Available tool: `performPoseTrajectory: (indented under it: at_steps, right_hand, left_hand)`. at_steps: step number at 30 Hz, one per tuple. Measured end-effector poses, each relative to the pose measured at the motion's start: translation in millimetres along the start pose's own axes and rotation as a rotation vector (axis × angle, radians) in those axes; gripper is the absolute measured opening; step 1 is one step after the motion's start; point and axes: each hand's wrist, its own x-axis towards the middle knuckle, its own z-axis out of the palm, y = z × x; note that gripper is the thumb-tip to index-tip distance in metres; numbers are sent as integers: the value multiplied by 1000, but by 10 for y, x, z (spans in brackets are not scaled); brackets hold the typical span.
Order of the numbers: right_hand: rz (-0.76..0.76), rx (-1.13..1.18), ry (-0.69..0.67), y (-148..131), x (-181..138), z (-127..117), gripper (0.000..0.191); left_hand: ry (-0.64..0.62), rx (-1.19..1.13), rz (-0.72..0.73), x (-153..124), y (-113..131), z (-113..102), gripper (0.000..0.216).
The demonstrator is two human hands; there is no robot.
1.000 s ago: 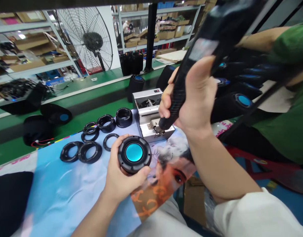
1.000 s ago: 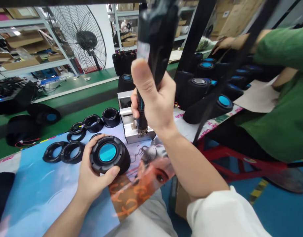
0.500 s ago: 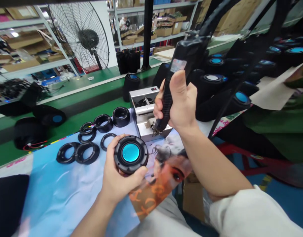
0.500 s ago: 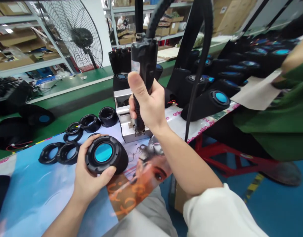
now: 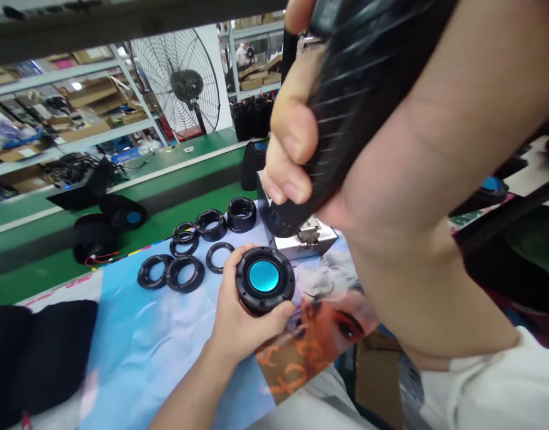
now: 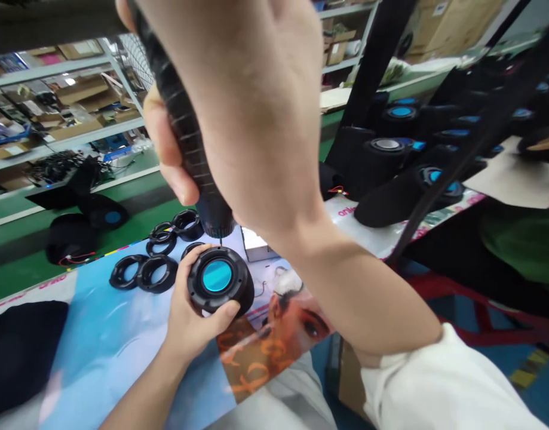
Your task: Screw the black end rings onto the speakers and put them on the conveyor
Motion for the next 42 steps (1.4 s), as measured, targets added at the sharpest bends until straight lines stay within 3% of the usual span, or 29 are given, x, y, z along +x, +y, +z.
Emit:
performPoseTrajectory:
  at_steps: [4, 13, 22, 25, 28, 29, 32, 38, 42]
  right_hand:
    - [9, 31, 127, 114, 109, 127, 69]
    - [-40, 28, -44, 399, 110, 101, 49]
    - [43, 45, -25, 370, 137, 154, 65]
    - [24, 61, -95, 401, 138, 126, 51]
    - [-29, 30, -183, 427, 134, 88, 14]
    - [-41, 21, -201, 433, 132, 76, 9]
    - [-27, 6, -182, 450, 119, 47, 22]
    - [-65, 41, -219, 476, 108, 82, 27]
    - [-43, 87, -156, 341, 104, 34, 62]
  left_hand:
    - [-4, -21, -44, -14, -5, 1, 80]
    - [-43, -70, -18, 13, 24, 9, 76]
    - [-67, -38, -48, 23, 53, -8, 81]
    - [-63, -14, -54, 28, 54, -14, 82]
    - [-52, -9, -45, 26, 47, -14, 83]
    - [-49, -12, -40, 24, 45, -13, 83]
    - [-46, -20, -30, 14, 39, -9, 83]
    - [-21, -10, -59, 10, 50, 0, 82]
    - [-1, 19, -71, 21, 84, 7, 80]
